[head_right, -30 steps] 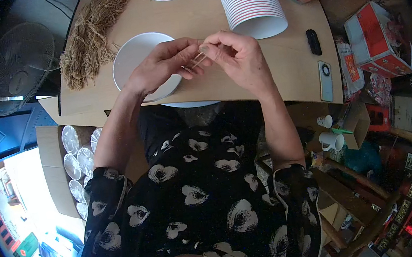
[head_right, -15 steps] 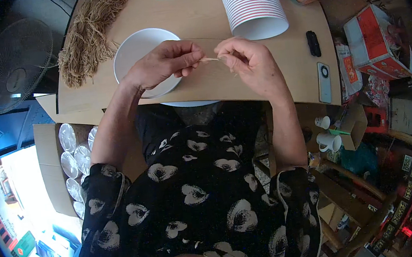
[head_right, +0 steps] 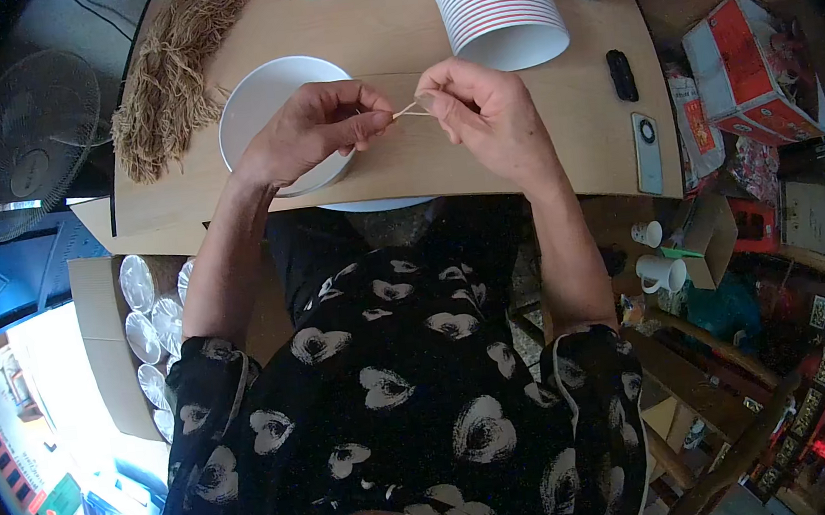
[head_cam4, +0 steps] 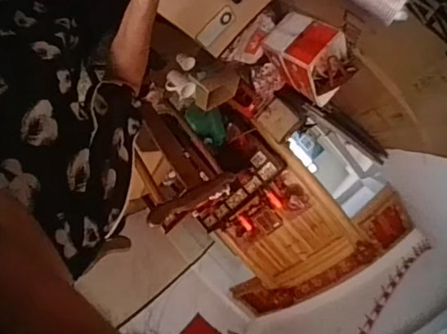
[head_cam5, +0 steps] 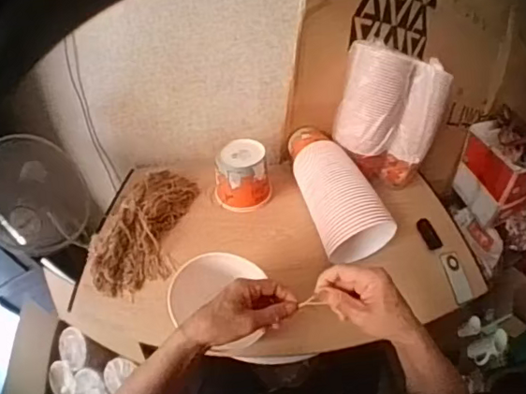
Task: Attach elastic bands to paper bowls for packaging.
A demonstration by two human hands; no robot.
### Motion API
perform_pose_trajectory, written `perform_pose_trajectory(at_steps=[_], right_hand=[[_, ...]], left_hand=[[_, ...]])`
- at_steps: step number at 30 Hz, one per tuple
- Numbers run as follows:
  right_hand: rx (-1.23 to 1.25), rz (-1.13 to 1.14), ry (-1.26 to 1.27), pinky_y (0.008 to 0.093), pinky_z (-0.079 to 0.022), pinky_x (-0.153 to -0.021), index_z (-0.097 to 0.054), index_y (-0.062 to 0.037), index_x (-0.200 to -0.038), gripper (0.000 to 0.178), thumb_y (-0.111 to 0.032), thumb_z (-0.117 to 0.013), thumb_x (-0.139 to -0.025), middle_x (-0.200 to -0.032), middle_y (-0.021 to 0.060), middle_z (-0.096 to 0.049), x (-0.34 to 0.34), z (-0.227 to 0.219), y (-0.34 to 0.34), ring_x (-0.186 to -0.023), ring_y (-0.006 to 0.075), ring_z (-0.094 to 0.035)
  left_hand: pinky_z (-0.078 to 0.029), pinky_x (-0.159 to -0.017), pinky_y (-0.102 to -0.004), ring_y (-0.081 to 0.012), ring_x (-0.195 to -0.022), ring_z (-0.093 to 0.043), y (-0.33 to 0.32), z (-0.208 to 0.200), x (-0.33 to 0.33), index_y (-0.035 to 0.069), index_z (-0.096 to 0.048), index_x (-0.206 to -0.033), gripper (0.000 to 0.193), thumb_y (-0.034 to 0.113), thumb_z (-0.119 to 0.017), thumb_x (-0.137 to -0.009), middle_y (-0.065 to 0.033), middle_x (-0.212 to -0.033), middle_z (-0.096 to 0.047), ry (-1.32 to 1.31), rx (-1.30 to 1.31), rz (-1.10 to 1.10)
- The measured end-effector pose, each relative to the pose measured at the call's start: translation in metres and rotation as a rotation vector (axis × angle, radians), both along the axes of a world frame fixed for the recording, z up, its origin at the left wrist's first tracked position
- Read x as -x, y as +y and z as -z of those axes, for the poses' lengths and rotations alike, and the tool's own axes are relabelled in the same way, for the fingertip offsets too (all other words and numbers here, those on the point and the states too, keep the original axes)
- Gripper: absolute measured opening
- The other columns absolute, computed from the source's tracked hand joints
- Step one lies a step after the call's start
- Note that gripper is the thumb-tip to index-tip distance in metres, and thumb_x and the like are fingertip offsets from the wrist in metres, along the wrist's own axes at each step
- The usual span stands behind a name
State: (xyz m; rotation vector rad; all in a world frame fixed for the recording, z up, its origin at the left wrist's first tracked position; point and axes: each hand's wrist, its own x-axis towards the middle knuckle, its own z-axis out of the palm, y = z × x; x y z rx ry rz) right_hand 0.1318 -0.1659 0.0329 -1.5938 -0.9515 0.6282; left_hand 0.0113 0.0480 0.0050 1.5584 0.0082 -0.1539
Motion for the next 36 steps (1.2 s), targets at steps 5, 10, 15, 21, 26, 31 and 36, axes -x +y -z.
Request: perform_pose_trajectory(at_steps=[5, 10, 15, 21, 26, 31, 36], right_hand=[[0.006, 0.048, 0.11, 0.0187, -0.038, -0.054, -0.064, 0.0008, -0.101, 0.011, -0.01, -0.061, -0.101, -0.077, -0.0025, -0.059, 0.004, 0.002, 0.01, -0.061, 0.0024, -0.047], [-0.016, 0.109, 0.156, 0.0171, -0.03, -0.049, -0.066, -0.0004, -0.102, 0.014, -0.014, -0.062, -0.101, -0.077, -0.0025, -0.056, 0.008, 0.005, 0.014, -0.057, 0.0002, -0.041], [-0.055, 0.145, 0.272, 0.0175, -0.027, -0.047, -0.067, 0.0003, -0.102, 0.013, -0.013, -0.065, -0.099, -0.076, -0.0032, -0.054, 0.008, 0.009, 0.017, -0.055, 0.0, -0.035], [-0.211, 0.142, 0.625, 0.0173, -0.027, -0.046, -0.069, -0.0003, -0.098, 0.011, -0.011, -0.069, -0.095, -0.073, -0.0026, -0.054, 0.011, 0.019, 0.026, -0.052, 0.0009, -0.035], [-0.214, 0.182, 0.711, 0.0172, -0.027, -0.044, -0.069, -0.0009, -0.092, 0.011, -0.012, -0.073, -0.092, -0.072, -0.0014, -0.056, 0.017, 0.024, 0.032, -0.051, 0.0012, -0.036], [-0.19, 0.216, 0.614, 0.0178, -0.027, -0.044, -0.071, -0.001, -0.091, 0.013, -0.014, -0.075, -0.091, -0.069, -0.0041, -0.057, 0.021, 0.027, 0.034, -0.051, 0.0011, -0.036], [-0.166, 0.237, 0.604, 0.0182, -0.027, -0.044, -0.071, -0.0009, -0.09, 0.014, -0.014, -0.075, -0.091, -0.069, -0.0046, -0.056, 0.022, 0.027, 0.035, -0.051, 0.0011, -0.037]], left_hand=[[-0.048, -0.068, -0.0213, -0.0038, -0.075, -0.057, -0.008, 0.0, 0.007, 0.0, -0.069, -0.104, 0.012, 0.009, -0.068, -0.096, 0.0023, -0.085, -0.065, -0.112, 0.026, -0.08], [-0.049, -0.071, -0.0208, -0.0025, -0.079, -0.058, -0.008, 0.004, 0.014, 0.0, -0.07, -0.105, 0.013, 0.009, -0.069, -0.096, 0.004, -0.087, -0.066, -0.125, -0.019, -0.149], [-0.052, -0.076, -0.0204, -0.0032, -0.084, -0.062, -0.006, 0.005, 0.017, 0.001, -0.073, -0.109, 0.017, 0.011, -0.071, -0.095, 0.0018, -0.091, -0.071, -0.099, 0.027, -0.21], [-0.054, -0.075, -0.0211, -0.0037, -0.082, -0.063, -0.011, 0.009, 0.015, 0.001, -0.074, -0.108, 0.017, 0.01, -0.073, -0.093, 0.0003, -0.09, -0.072, -0.214, -0.02, -0.271], [-0.055, -0.075, -0.0225, -0.0052, -0.082, -0.065, -0.015, 0.019, 0.014, 0.001, -0.074, -0.105, 0.016, 0.008, -0.075, -0.091, -0.0012, -0.091, -0.072, -0.322, -0.056, -0.353], [-0.057, -0.076, -0.0244, -0.0071, -0.084, -0.067, -0.022, 0.013, 0.01, 0.002, -0.071, -0.103, 0.015, 0.005, -0.075, -0.089, -0.0023, -0.092, -0.073, -0.388, -0.039, -0.441], [-0.058, -0.075, -0.025, -0.0088, -0.082, -0.069, -0.02, 0.017, 0.013, 0.002, -0.067, -0.108, 0.021, 0.003, -0.075, -0.088, -0.0025, -0.09, -0.074, -0.395, -0.214, -0.395]])
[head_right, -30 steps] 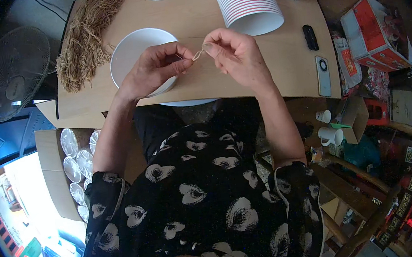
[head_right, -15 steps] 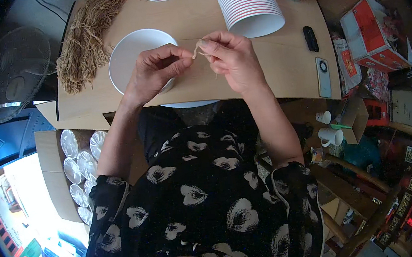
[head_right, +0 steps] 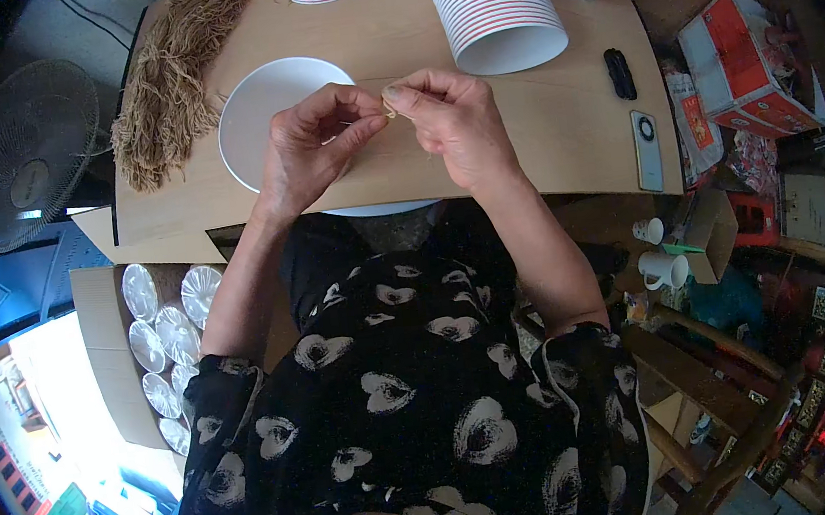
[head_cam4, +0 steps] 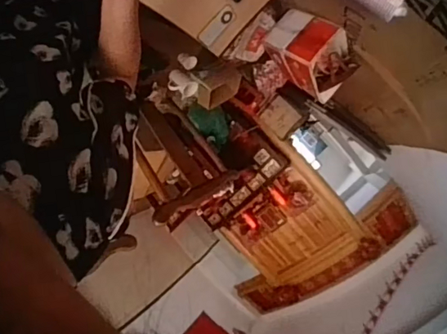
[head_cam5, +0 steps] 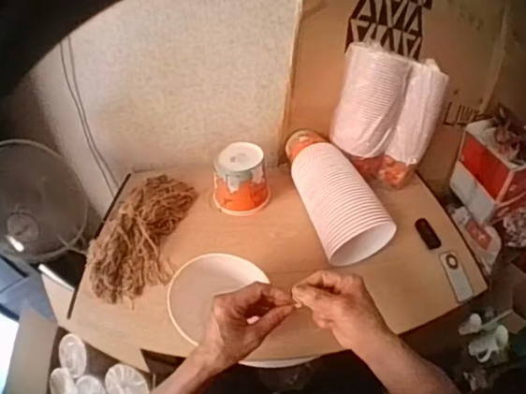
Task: Attach elastic bands to paper bowls for packaging.
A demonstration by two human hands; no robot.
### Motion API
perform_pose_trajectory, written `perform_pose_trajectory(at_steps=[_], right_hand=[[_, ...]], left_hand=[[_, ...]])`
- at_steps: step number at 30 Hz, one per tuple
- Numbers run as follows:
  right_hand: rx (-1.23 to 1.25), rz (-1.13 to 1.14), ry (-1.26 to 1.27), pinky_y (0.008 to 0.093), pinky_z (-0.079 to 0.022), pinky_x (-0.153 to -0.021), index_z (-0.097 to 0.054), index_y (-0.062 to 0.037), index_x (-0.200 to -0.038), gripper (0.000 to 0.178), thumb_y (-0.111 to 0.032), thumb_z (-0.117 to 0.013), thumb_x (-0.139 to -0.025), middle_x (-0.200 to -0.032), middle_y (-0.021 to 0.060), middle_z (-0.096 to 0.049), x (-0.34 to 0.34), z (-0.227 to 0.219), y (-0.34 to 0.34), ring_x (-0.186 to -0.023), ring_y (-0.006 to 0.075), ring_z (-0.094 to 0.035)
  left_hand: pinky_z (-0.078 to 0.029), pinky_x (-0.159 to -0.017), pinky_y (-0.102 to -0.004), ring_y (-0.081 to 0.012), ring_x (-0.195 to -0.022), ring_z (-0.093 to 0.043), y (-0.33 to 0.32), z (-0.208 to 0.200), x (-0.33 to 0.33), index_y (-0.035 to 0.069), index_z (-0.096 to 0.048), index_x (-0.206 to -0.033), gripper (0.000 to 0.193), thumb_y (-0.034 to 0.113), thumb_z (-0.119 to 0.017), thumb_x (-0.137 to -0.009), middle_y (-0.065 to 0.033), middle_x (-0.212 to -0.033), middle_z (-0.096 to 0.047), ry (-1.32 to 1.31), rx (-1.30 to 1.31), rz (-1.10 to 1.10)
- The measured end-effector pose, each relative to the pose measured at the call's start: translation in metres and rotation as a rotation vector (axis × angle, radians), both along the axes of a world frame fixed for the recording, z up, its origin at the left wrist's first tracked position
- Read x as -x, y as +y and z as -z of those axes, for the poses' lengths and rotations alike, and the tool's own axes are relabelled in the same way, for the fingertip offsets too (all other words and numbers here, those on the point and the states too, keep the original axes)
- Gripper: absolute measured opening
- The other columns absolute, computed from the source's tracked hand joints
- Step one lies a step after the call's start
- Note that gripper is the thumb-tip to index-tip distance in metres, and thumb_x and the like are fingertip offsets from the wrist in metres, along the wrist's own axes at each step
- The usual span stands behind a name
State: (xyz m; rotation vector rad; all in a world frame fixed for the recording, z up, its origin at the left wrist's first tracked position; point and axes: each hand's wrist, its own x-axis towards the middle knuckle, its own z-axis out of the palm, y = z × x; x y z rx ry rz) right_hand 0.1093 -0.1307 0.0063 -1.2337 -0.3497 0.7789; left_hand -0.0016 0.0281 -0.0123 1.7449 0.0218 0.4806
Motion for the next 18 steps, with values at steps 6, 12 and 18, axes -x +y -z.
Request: perform_pose_trajectory(at_steps=[6, 12, 18], right_hand=[[-0.002, -0.008, 0.043, 0.0189, -0.027, -0.043, -0.069, -0.0007, -0.087, 0.013, -0.012, -0.074, -0.091, -0.069, -0.0036, -0.057, 0.001, 0.003, -0.001, -0.05, 0.0014, -0.037], [-0.004, -0.004, 0.039, 0.0194, -0.026, -0.043, -0.068, -0.0007, -0.085, 0.014, -0.012, -0.073, -0.091, -0.068, -0.0041, -0.055, 0.003, 0.004, -0.001, -0.049, 0.0012, -0.036], [0.056, -0.021, 0.0, 0.0194, -0.026, -0.044, -0.068, -0.002, -0.089, 0.011, -0.012, -0.071, -0.093, -0.065, -0.0069, -0.05, 0.003, 0.001, -0.001, -0.048, 0.0006, -0.034]], left_hand=[[-0.058, -0.073, -0.0264, -0.0105, -0.078, -0.07, -0.009, -0.009, -0.002, 0.001, -0.069, -0.099, 0.014, 0.002, -0.076, -0.087, -0.0037, -0.088, -0.075, -0.08, -0.055, -0.103], [-0.057, -0.065, -0.0282, -0.0161, -0.071, -0.07, -0.012, -0.013, 0.001, 0.003, -0.07, -0.096, 0.014, 0.003, -0.077, -0.084, -0.0069, -0.083, -0.072, -0.184, -0.312, -0.172], [-0.056, -0.063, -0.0287, -0.0172, -0.069, -0.068, -0.007, -0.007, 0.001, 0.005, -0.072, -0.092, 0.01, 0.003, -0.078, -0.084, -0.0066, -0.082, -0.071, -0.184, -0.321, -0.187]])
